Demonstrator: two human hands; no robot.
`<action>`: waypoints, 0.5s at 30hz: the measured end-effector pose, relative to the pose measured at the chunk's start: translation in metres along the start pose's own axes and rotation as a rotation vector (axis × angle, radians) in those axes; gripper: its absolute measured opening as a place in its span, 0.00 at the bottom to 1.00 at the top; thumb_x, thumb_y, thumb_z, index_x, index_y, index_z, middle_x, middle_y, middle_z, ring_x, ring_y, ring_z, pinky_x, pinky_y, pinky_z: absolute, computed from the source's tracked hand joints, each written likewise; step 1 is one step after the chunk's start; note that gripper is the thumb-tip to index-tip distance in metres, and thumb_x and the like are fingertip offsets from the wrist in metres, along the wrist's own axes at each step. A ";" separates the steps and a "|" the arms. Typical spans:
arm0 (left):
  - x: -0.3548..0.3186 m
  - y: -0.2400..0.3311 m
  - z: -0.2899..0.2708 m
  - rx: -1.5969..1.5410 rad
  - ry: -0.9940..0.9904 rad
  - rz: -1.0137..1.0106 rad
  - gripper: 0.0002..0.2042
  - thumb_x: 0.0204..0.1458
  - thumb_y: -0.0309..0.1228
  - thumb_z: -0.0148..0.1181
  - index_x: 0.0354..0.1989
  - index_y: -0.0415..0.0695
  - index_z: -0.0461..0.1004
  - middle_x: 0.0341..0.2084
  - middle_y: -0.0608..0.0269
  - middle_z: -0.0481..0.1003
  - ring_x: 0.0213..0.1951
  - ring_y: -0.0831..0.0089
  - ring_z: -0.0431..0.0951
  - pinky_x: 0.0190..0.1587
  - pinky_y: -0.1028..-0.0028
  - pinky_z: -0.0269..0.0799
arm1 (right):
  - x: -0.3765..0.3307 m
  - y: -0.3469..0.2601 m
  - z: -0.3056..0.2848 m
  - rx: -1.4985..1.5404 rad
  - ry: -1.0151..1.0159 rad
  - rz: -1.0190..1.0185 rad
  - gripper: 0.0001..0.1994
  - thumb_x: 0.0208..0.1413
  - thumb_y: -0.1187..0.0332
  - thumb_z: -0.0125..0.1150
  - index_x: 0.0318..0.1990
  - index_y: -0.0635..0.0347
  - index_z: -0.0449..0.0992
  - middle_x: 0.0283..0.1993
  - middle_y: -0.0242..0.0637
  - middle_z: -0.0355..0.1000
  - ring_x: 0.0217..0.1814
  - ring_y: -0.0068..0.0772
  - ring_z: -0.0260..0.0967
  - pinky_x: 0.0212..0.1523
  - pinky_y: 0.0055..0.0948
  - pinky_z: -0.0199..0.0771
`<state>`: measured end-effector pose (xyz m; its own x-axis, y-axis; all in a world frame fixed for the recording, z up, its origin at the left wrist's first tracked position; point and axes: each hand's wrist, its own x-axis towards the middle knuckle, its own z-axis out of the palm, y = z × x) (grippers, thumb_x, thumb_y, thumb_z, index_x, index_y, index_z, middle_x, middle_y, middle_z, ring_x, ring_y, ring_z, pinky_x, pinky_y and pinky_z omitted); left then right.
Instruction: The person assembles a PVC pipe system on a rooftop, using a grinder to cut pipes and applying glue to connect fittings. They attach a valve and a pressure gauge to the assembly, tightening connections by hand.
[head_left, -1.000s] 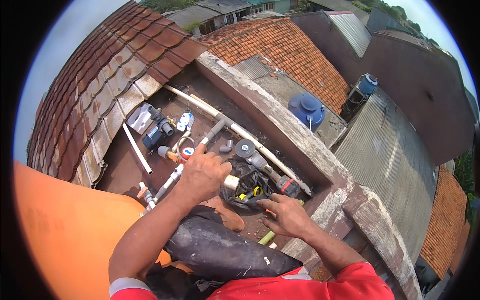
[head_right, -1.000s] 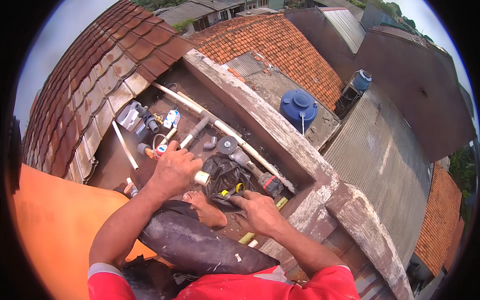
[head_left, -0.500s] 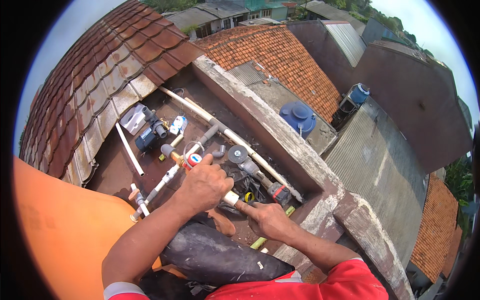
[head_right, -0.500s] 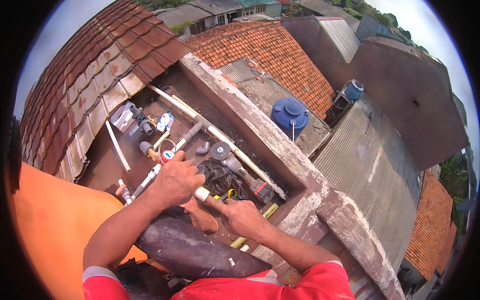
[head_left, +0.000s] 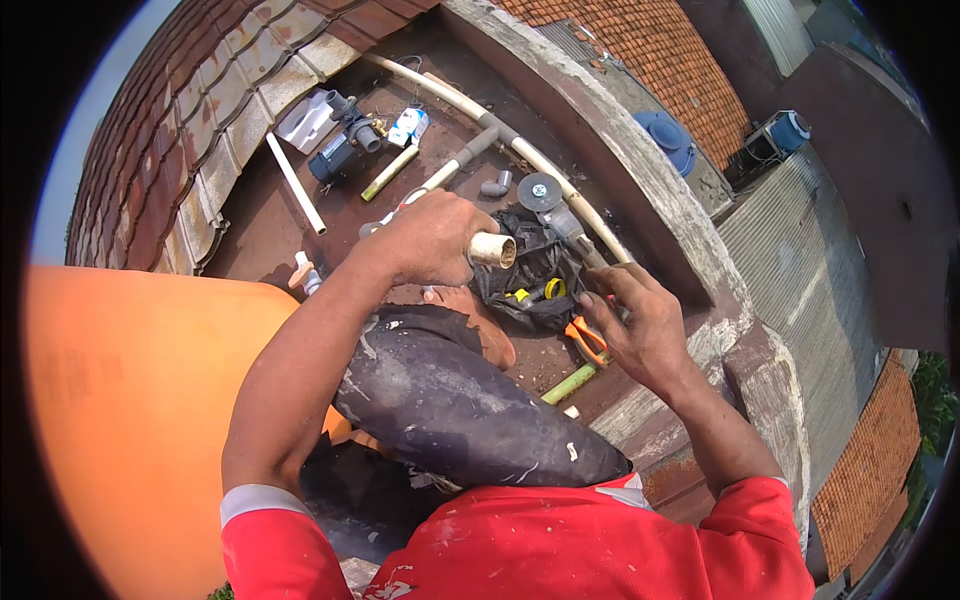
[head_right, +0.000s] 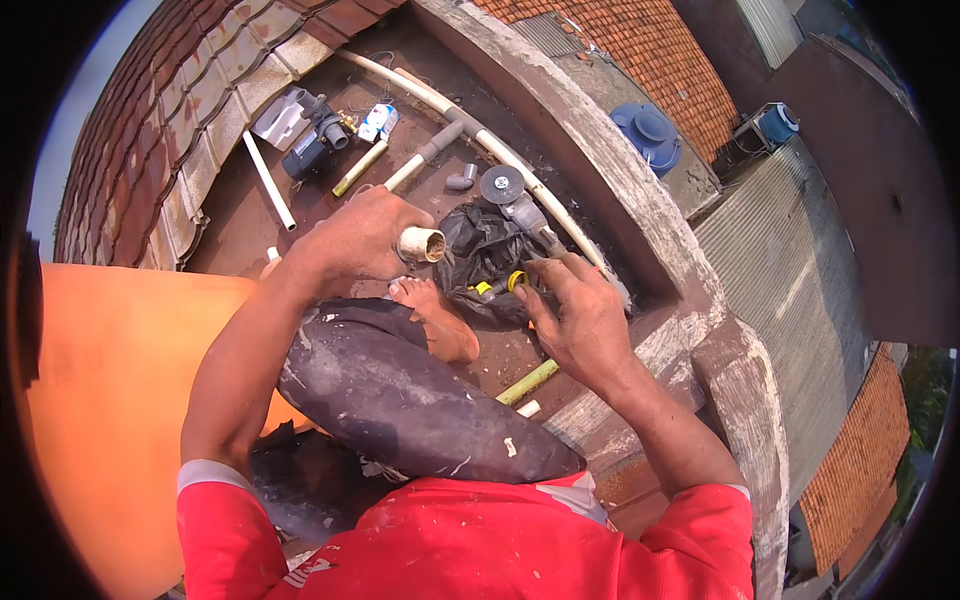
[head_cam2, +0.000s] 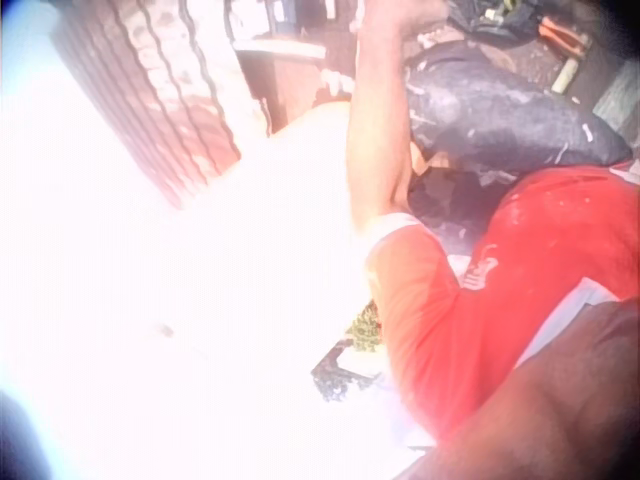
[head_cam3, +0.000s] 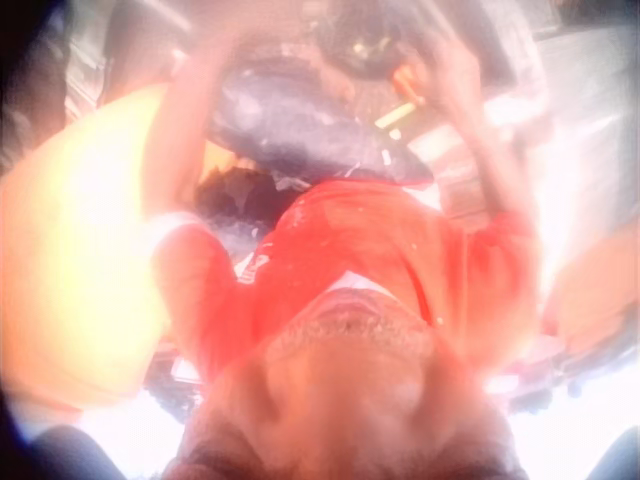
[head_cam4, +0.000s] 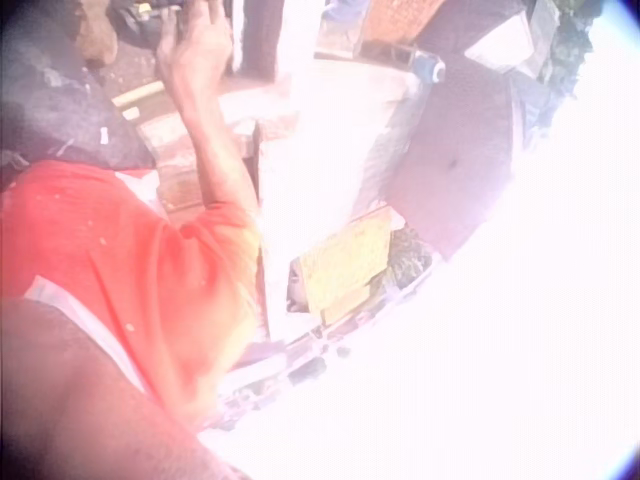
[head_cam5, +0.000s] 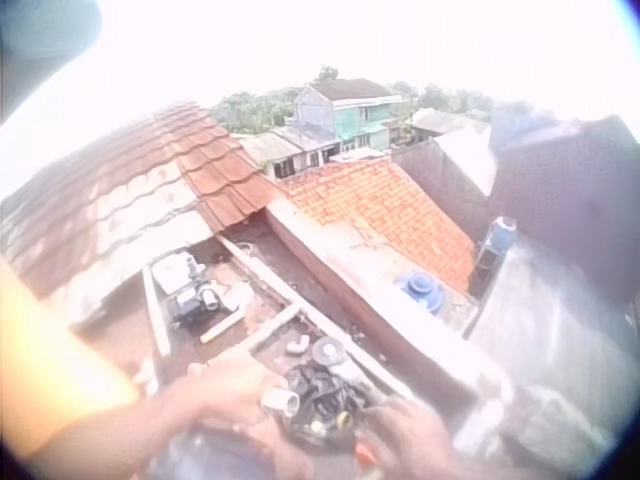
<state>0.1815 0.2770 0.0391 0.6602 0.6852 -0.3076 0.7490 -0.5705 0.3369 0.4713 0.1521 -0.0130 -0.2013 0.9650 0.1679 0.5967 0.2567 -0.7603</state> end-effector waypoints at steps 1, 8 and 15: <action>0.003 0.006 0.001 -0.108 -0.014 0.008 0.15 0.33 0.24 0.70 0.35 0.44 0.87 0.29 0.45 0.84 0.38 0.44 0.86 0.48 0.53 0.80 | 0.006 -0.012 0.003 0.179 0.042 0.048 0.13 0.65 0.68 0.72 0.51 0.68 0.84 0.43 0.44 0.83 0.41 0.38 0.84 0.43 0.36 0.84; 0.006 0.037 -0.006 -0.033 -0.082 0.062 0.13 0.37 0.25 0.72 0.36 0.43 0.87 0.32 0.44 0.85 0.42 0.43 0.86 0.52 0.52 0.80 | 0.061 -0.033 0.014 0.383 -0.386 0.306 0.17 0.62 0.62 0.71 0.45 0.72 0.85 0.34 0.50 0.82 0.36 0.40 0.84 0.41 0.43 0.81; 0.008 0.038 0.006 0.128 -0.247 0.000 0.13 0.39 0.33 0.74 0.32 0.38 0.85 0.29 0.41 0.84 0.38 0.41 0.86 0.45 0.49 0.80 | 0.055 -0.010 0.043 -0.099 -0.160 -0.372 0.12 0.55 0.67 0.72 0.41 0.66 0.79 0.34 0.47 0.79 0.34 0.51 0.82 0.35 0.46 0.81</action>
<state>0.2158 0.2583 0.0436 0.6420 0.5629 -0.5205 0.7395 -0.6337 0.2269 0.4209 0.2003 -0.0231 -0.5310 0.7869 0.3144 0.5304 0.5980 -0.6009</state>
